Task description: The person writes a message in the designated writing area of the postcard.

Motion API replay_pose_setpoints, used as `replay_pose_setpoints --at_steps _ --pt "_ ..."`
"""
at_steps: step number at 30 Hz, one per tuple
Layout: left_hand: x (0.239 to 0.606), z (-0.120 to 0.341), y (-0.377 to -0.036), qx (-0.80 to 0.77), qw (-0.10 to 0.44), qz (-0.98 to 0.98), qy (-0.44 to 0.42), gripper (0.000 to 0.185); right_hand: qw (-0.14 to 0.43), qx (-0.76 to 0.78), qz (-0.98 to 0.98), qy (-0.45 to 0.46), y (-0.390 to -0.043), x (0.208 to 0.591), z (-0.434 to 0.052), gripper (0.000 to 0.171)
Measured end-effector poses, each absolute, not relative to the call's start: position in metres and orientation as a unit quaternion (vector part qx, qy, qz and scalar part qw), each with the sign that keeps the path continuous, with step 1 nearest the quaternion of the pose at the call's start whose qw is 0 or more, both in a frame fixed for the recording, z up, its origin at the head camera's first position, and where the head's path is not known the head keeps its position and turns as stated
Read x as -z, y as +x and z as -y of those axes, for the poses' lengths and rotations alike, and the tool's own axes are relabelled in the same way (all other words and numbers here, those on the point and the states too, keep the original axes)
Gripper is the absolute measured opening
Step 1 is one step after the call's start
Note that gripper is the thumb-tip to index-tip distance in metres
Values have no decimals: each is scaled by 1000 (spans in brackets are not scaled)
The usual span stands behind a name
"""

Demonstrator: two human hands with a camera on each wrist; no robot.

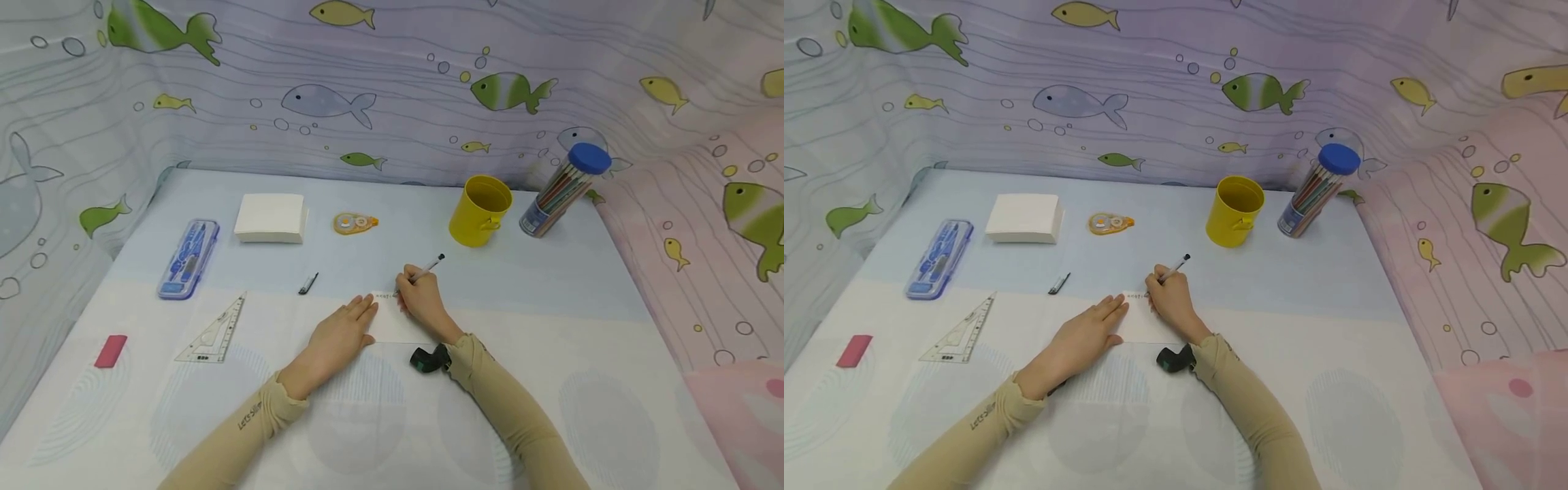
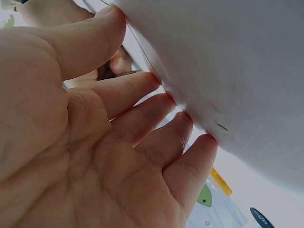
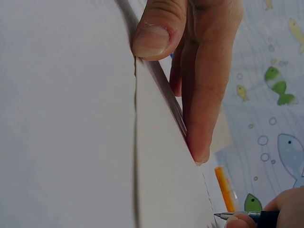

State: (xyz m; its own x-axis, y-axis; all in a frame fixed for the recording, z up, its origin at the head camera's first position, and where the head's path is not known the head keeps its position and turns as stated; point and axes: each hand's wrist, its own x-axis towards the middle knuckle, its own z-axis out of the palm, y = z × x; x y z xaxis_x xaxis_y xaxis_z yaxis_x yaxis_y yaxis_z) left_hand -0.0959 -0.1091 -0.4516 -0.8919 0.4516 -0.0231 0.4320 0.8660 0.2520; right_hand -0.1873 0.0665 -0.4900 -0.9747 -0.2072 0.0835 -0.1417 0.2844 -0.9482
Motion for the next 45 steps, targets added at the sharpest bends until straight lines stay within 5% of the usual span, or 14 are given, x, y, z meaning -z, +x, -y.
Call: replay_pose_setpoints --at_steps 20,45 --pt "452 109 -96 -118 43 -966 228 59 62 561 -818 -113 -170 447 -64 38" --pt "451 110 -96 -127 45 -965 226 59 46 583 -806 -85 -182 473 -65 38"
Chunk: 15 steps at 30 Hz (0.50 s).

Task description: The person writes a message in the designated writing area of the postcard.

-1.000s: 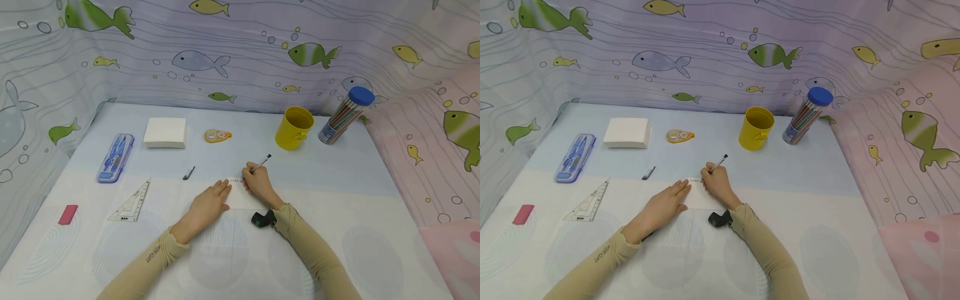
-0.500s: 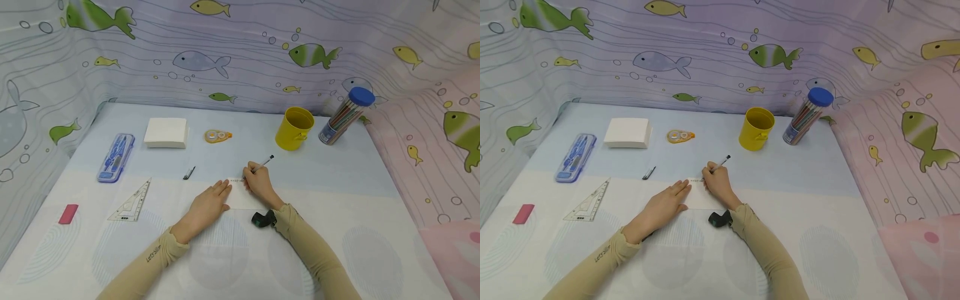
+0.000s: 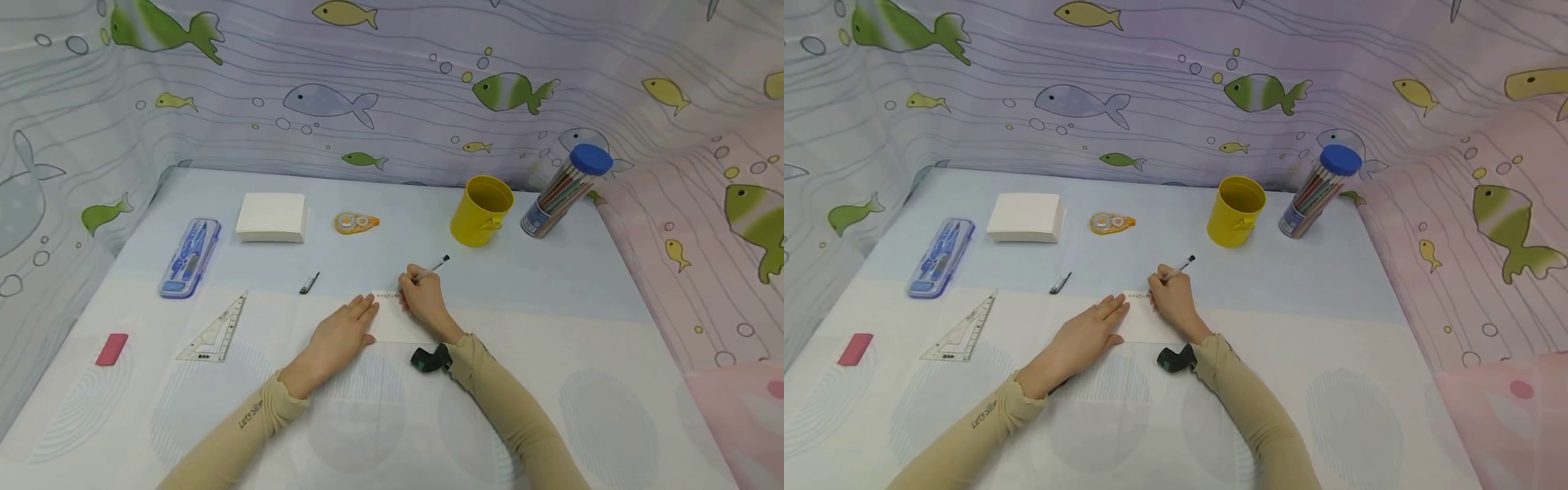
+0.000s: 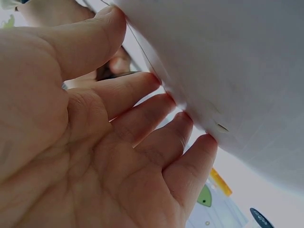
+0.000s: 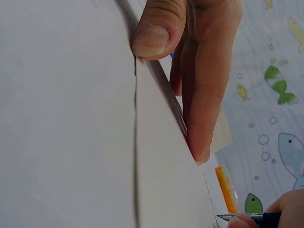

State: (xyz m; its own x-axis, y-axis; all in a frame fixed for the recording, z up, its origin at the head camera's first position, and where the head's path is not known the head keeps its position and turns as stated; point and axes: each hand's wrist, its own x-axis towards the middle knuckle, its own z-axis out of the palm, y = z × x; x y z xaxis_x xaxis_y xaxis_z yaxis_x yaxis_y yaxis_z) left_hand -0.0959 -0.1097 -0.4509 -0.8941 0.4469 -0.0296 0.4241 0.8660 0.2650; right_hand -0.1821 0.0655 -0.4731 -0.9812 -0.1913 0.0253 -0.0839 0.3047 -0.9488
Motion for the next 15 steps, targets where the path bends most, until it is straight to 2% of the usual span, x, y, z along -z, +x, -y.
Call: replay_pose_setpoints --at_steps 5,15 --pt "451 110 -95 -126 38 -965 227 59 31 575 -812 -92 -188 489 -66 38" --pt "451 109 -95 -127 44 -965 225 59 17 578 -809 -106 -187 489 -67 36"
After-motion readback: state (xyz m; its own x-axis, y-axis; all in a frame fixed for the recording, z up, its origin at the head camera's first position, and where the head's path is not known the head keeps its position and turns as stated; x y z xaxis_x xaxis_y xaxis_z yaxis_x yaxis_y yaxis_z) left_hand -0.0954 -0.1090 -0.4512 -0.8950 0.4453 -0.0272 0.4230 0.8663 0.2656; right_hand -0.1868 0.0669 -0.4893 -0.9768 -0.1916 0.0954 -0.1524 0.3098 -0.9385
